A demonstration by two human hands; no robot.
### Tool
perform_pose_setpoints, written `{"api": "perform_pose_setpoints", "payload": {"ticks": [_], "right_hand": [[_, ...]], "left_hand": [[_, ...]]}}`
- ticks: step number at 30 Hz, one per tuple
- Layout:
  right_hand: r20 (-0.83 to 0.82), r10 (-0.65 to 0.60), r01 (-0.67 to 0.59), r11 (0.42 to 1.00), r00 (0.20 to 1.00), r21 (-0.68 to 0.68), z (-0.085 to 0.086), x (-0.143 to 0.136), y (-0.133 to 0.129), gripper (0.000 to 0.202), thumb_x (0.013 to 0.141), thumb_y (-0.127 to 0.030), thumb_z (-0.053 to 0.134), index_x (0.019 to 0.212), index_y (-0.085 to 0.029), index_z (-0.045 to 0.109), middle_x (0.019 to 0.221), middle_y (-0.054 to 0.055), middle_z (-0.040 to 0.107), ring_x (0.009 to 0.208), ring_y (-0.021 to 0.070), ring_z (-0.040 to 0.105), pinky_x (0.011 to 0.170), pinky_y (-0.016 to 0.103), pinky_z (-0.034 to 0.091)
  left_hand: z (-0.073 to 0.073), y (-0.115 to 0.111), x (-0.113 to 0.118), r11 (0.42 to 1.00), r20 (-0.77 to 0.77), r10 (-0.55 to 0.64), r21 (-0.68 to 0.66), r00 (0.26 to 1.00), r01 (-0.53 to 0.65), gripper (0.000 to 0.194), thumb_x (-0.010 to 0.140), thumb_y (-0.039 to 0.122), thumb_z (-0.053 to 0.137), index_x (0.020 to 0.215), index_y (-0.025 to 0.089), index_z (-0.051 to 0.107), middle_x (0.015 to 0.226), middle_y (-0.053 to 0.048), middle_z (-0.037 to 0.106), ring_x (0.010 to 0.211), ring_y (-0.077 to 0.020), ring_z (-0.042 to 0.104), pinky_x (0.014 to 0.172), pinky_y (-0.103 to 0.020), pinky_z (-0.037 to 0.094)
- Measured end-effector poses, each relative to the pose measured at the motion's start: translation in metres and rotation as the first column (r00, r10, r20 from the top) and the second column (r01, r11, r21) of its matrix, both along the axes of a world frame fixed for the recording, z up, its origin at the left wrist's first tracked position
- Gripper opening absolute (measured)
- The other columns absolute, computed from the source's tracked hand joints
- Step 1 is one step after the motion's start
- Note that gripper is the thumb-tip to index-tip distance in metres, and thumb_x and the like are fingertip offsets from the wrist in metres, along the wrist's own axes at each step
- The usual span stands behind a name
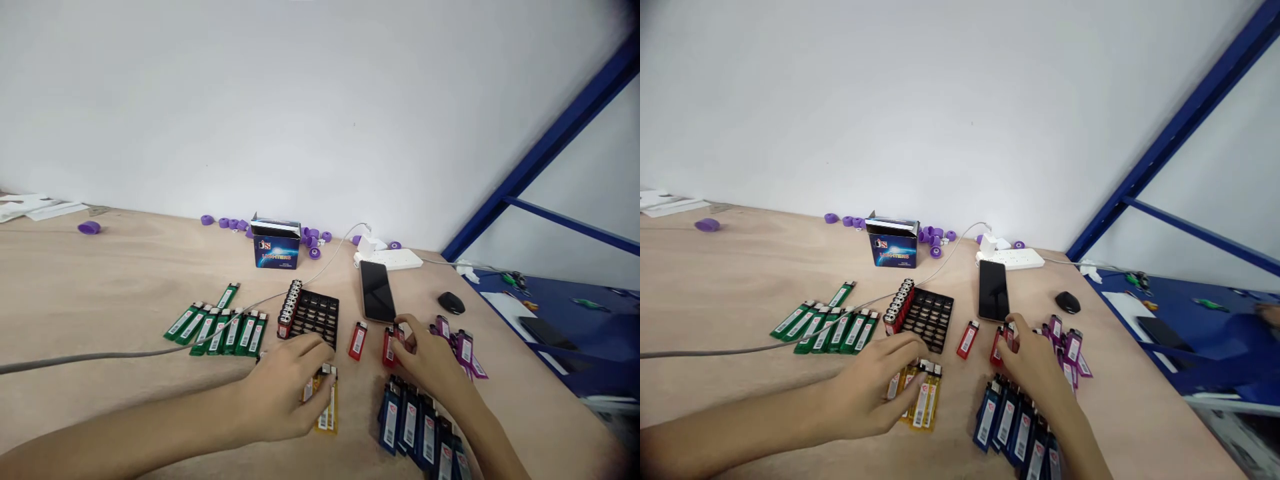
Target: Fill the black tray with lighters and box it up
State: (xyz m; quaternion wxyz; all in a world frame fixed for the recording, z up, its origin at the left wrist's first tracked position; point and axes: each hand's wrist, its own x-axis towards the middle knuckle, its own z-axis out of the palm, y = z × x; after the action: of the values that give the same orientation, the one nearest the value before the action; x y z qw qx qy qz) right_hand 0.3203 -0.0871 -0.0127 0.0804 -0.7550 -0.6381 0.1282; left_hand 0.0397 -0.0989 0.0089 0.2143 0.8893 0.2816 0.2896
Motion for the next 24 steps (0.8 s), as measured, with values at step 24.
{"api": "perform_pose_setpoints", "payload": {"ticks": [24], "right_hand": [[0.024, -0.042, 0.039, 0.991, 0.999, 0.125, 0.004, 0.006, -0.001, 0.024, 0.079, -0.022, 0.053, 0.098, -0.018, 0.067, 0.085, 0.011, 0.077, 0.078, 0.028, 0.071, 0.07, 0.032, 0.046]], "left_hand": [[-0.02, 0.051, 0.11, 0.916, -0.301, 0.02, -0.376, 0.953, -0.138, 0.02, 0.094, 0.027, 0.066, 0.109, 0.014, 0.064, 0.112, -0.009, 0.065, 0.104, -0.0245, 0.064, 0.093, -0.046, 0.052]]}}
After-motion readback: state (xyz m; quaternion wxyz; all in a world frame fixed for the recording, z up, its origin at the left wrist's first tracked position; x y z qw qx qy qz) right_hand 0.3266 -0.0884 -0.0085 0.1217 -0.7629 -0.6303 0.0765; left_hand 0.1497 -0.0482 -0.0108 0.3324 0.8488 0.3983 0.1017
